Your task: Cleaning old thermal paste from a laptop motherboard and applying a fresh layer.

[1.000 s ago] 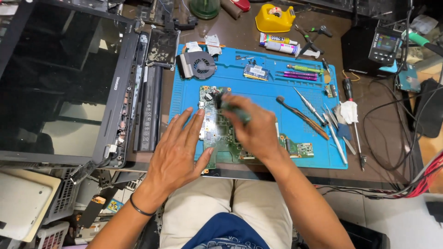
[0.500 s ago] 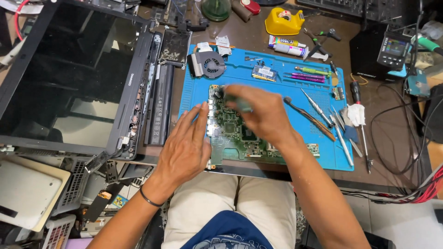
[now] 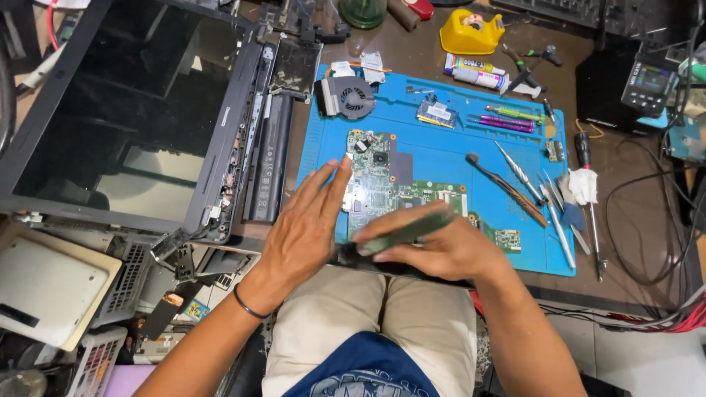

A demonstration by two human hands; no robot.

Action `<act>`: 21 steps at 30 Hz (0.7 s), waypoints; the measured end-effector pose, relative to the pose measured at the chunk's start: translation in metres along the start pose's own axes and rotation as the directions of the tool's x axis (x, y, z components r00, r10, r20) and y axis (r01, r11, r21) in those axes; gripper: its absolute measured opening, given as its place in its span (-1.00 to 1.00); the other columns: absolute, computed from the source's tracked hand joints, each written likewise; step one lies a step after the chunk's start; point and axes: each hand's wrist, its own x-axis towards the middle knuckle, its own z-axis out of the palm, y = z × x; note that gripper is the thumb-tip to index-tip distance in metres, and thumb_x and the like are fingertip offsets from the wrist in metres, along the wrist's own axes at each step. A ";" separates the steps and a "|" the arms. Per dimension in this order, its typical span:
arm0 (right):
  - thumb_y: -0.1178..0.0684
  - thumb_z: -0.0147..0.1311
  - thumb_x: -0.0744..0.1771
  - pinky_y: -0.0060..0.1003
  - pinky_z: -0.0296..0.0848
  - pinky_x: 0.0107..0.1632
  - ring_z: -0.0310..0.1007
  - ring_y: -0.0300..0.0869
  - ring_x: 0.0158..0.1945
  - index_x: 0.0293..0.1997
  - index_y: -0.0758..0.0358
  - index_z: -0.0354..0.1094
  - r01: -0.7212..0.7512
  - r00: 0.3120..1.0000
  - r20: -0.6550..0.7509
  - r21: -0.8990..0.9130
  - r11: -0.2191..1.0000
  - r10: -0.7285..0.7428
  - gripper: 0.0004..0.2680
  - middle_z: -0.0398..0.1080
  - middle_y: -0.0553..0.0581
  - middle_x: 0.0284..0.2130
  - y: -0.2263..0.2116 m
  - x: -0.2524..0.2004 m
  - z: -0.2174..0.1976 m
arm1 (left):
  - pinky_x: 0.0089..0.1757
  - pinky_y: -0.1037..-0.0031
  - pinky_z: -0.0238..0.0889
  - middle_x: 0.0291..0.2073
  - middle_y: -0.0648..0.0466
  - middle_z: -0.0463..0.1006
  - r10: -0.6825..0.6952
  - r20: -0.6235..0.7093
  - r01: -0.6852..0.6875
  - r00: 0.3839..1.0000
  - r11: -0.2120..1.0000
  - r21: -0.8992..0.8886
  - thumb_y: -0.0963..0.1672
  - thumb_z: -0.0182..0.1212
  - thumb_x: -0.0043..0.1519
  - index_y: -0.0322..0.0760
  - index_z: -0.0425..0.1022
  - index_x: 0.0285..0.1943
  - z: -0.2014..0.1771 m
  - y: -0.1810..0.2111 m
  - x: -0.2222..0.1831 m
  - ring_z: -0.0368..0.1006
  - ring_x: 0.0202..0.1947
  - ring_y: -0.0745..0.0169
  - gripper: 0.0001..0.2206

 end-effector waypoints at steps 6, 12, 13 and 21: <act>0.31 0.22 0.26 0.06 0.64 -0.06 0.68 0.19 -0.16 -0.09 0.31 0.55 -0.040 0.997 -0.064 0.027 0.999 0.041 -0.83 0.63 0.37 -0.24 -0.001 -0.016 -0.016 | 0.38 0.04 -0.06 0.21 -0.25 0.48 0.033 0.003 -0.033 0.999 0.999 0.020 -0.32 -0.18 0.29 -0.38 -0.12 0.64 0.000 0.000 0.002 0.13 0.46 -0.21 -0.36; -0.02 0.08 0.33 -0.29 0.55 -0.26 0.53 -0.17 -0.35 0.01 0.12 0.51 -0.257 0.945 0.113 -0.324 0.911 0.307 -0.80 0.64 -0.03 -0.18 -0.033 -0.055 -0.061 | 0.36 0.00 0.12 0.41 -0.18 0.37 0.079 -0.062 -0.069 0.995 0.988 0.141 -0.32 0.01 0.29 -0.34 -0.17 0.63 0.009 -0.004 -0.004 0.19 0.47 -0.21 -0.31; 0.15 0.10 0.33 -0.32 0.76 -0.05 0.70 -0.14 -0.03 0.00 0.24 0.51 -0.212 0.975 0.025 -0.208 0.955 0.222 -0.83 0.61 0.08 -0.06 -0.040 -0.054 -0.060 | 0.36 0.01 0.13 0.39 -0.18 0.38 0.091 -0.069 -0.080 0.993 0.984 0.157 -0.28 0.01 0.34 -0.35 -0.13 0.63 0.008 -0.003 -0.002 0.22 0.45 -0.20 -0.36; -0.01 0.06 0.35 -0.26 0.59 -0.12 0.61 -0.08 -0.13 0.05 0.22 0.47 -0.184 0.968 0.110 -0.291 0.939 0.224 -0.78 0.60 0.07 -0.11 -0.015 -0.063 -0.062 | 0.33 0.07 0.16 0.38 -0.11 0.40 0.099 -0.066 -0.085 0.993 0.977 0.195 -0.07 0.17 0.40 -0.38 -0.04 0.60 0.009 -0.002 -0.002 0.23 0.44 -0.15 -0.36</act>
